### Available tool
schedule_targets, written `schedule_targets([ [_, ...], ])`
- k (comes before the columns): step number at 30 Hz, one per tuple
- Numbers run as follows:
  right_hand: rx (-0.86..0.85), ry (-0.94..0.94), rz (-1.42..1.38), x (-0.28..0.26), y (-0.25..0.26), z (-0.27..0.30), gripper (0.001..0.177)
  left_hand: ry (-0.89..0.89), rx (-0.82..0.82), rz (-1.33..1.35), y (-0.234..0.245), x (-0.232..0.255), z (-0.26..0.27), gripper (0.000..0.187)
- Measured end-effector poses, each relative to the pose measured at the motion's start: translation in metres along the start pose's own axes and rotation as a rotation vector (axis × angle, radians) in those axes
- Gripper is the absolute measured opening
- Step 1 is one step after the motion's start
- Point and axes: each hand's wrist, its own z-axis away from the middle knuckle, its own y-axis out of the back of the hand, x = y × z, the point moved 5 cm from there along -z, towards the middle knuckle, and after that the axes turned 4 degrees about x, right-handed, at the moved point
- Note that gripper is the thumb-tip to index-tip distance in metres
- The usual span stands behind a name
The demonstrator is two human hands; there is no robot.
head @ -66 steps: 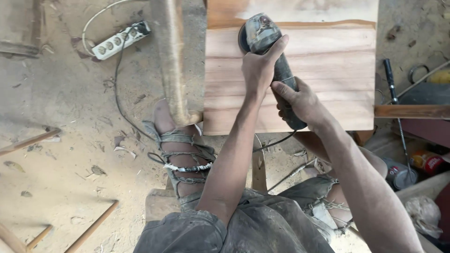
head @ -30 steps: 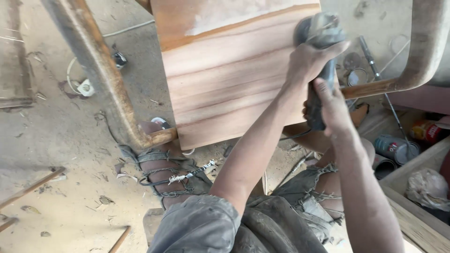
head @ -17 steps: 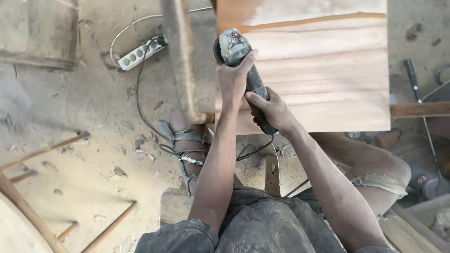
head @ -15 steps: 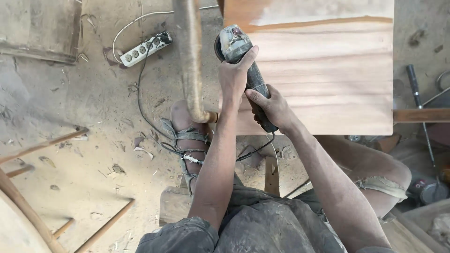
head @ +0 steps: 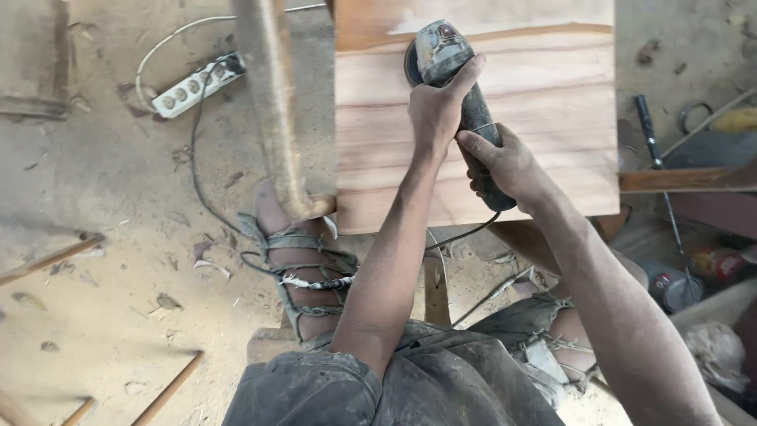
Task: Sanding a wooden chair seat using a power angle grinder with a sanding disc
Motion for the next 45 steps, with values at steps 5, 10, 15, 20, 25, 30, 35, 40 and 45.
schedule_targets([
  [5,0.122,-0.057,0.046,0.006,0.053,0.008,0.040,0.023,-0.085,-0.015,-0.059,-0.013,0.006,0.065],
  [10,0.232,-0.103,0.025,0.012,0.100,0.015,0.043,0.097,-0.184,-0.106,-0.114,-0.011,0.017,0.065],
  [15,0.311,-0.115,-0.047,0.032,0.151,0.011,0.053,0.103,-0.270,-0.211,-0.170,-0.027,0.018,0.070],
  [20,0.378,-0.081,-0.208,0.042,0.181,0.012,0.044,0.114,-0.365,-0.383,-0.215,-0.032,0.020,0.084],
  [25,0.569,-0.080,-0.359,0.073,0.192,0.014,0.052,0.135,-0.502,-0.429,-0.238,-0.022,0.045,0.098],
  [30,0.535,-0.121,-0.511,0.085,0.158,0.019,0.048,0.154,-0.495,-0.564,-0.207,-0.016,0.063,0.087],
  [35,0.364,-0.086,-0.391,0.081,0.074,0.019,0.041,0.133,-0.172,-0.364,-0.109,-0.011,0.056,0.077],
  [40,0.102,-0.017,-0.299,0.055,-0.035,0.000,0.034,0.084,0.128,-0.302,0.024,0.010,0.046,0.065],
  [45,-0.079,0.025,-0.150,0.032,-0.101,-0.021,0.041,-0.005,0.345,-0.241,0.101,0.044,0.039,0.057],
])
